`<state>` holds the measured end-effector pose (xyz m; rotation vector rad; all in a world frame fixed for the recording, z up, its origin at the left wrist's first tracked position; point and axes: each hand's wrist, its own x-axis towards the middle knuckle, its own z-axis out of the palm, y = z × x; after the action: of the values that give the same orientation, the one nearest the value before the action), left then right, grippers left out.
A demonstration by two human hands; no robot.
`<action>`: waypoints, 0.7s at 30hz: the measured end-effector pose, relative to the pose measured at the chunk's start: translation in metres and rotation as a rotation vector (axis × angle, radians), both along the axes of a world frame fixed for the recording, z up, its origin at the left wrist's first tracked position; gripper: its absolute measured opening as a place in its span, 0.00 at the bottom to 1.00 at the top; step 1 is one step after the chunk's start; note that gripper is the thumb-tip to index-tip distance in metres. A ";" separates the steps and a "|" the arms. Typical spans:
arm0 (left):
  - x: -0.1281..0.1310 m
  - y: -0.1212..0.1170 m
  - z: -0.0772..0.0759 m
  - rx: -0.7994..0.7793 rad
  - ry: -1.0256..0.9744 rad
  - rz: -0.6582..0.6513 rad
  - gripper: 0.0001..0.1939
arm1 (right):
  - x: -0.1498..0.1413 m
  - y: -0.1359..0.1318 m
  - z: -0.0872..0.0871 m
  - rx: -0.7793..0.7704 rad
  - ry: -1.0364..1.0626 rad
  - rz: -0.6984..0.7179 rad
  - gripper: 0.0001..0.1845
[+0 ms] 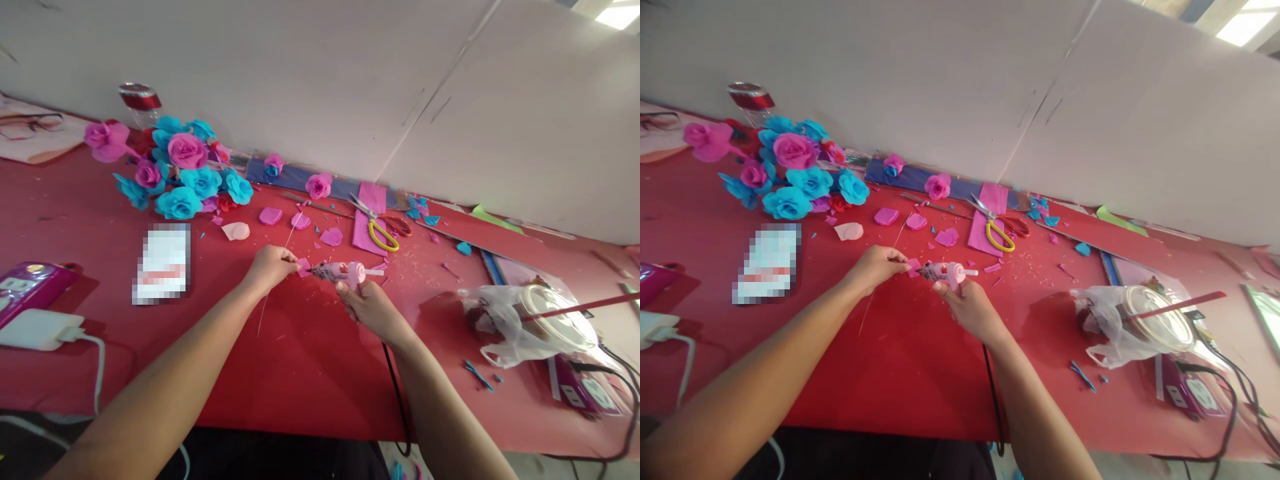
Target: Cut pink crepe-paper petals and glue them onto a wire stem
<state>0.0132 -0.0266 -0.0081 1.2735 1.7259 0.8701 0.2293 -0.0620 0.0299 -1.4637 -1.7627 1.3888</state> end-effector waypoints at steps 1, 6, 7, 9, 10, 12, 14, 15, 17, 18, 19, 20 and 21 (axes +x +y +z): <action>0.000 0.000 0.001 0.000 0.006 -0.008 0.04 | -0.001 -0.001 -0.001 -0.001 0.002 0.009 0.22; 0.000 0.000 0.003 0.001 0.027 -0.016 0.03 | -0.006 -0.002 -0.002 -0.005 0.064 0.020 0.18; 0.000 0.000 0.003 0.002 0.033 -0.018 0.03 | -0.006 -0.002 -0.003 -0.006 0.067 0.019 0.18; 0.001 0.000 0.002 0.004 0.039 -0.023 0.03 | -0.007 -0.002 -0.003 -0.014 0.068 0.020 0.17; 0.001 0.000 0.002 0.004 0.039 -0.025 0.03 | -0.007 -0.002 -0.003 -0.020 0.070 0.020 0.17; 0.000 0.001 0.001 0.004 0.035 -0.026 0.03 | -0.008 -0.002 -0.003 -0.036 0.073 0.018 0.18; 0.000 0.001 0.001 0.002 0.033 -0.029 0.03 | -0.007 -0.001 -0.004 -0.040 0.072 0.015 0.18; 0.001 0.000 0.001 0.001 0.031 -0.029 0.03 | -0.007 -0.001 -0.004 -0.035 0.066 0.013 0.18; 0.001 0.000 0.000 0.001 0.023 -0.025 0.03 | -0.005 0.000 -0.006 -0.021 0.043 0.016 0.19; 0.001 0.000 0.000 0.002 0.020 -0.019 0.03 | -0.005 0.000 -0.006 -0.012 0.029 0.019 0.19; 0.001 0.000 0.000 0.004 0.019 -0.013 0.03 | -0.004 0.000 -0.007 -0.005 0.015 0.021 0.20; 0.001 0.000 -0.001 0.005 0.021 -0.010 0.03 | -0.004 0.001 -0.007 -0.001 0.005 0.018 0.20; 0.001 0.000 -0.001 0.005 0.025 -0.009 0.03 | -0.004 0.001 -0.007 -0.001 0.000 0.013 0.20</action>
<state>0.0144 -0.0266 -0.0087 1.3002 1.7371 0.8571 0.2257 -0.0611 0.0225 -1.4549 -1.7749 1.3960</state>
